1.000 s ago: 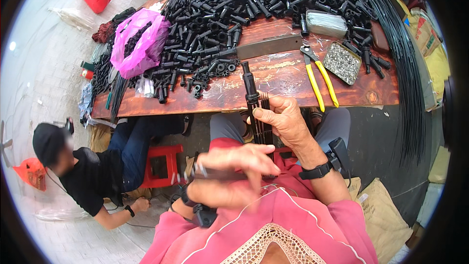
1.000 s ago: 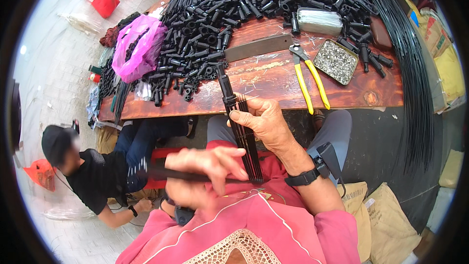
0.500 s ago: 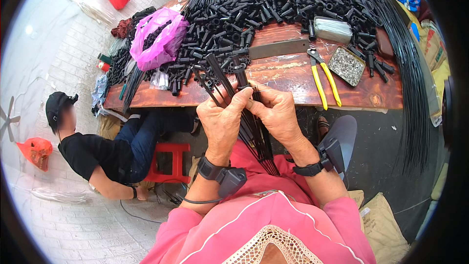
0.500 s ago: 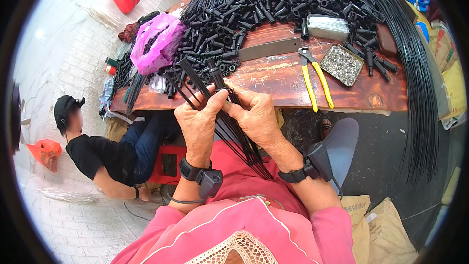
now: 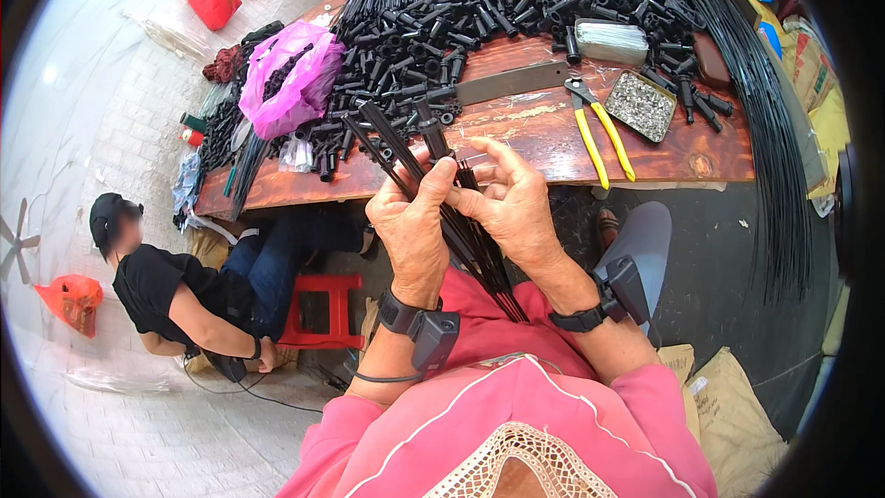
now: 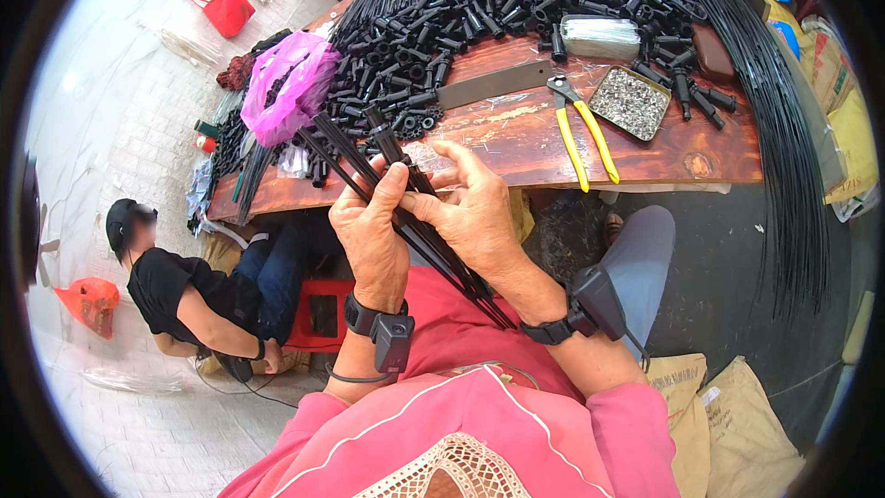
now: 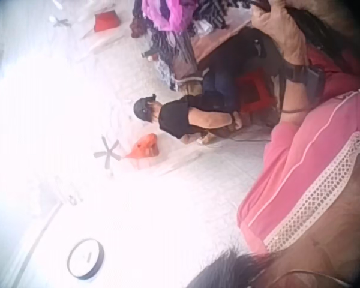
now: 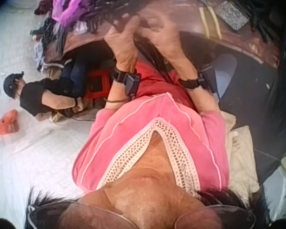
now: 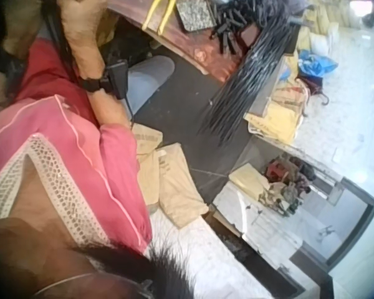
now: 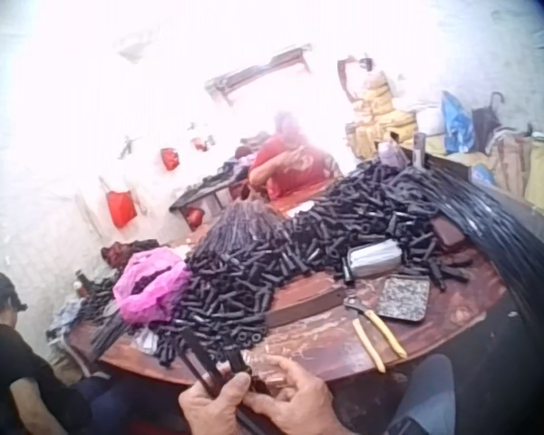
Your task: Assembling the internal ribs and shaft mechanism of umbrellas at a factory workstation.
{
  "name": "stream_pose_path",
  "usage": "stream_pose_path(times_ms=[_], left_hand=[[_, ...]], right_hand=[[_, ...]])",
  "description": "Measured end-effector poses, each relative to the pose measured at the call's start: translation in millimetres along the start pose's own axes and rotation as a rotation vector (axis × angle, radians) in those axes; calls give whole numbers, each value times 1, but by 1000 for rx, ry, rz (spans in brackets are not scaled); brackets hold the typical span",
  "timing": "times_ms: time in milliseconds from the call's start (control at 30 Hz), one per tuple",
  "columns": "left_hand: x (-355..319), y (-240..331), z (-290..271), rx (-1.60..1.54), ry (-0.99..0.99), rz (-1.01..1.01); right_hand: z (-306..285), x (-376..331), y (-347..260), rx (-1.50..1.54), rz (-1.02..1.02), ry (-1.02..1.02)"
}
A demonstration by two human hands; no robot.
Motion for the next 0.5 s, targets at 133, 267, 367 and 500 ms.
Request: stream_pose_path(times_ms=[133, 267, 367, 500], left_hand=[[0, -10, 4, -148, -40, -65], [-2, -14, 9, -242, -80, -177], [0, -18, 9, -256, -116, -185], [1, -22, 6, -242, -133, -198]], right_hand=[[-10, -1, 14, -69, -1, -26], [-13, 2, -4, -267, -55, -78], [-9, 6, 3, -109, 42, -163], [-4, 3, 6, 79, 216, -226]])
Point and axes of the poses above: each hand's wrist, its own x-axis towards the middle knuckle, its own z-axis out of the palm, y = z × x, the point moved 9 cm from there along x, towards the middle knuckle, and after that the axes turned 9 degrees about y, right-handed, at the moved point
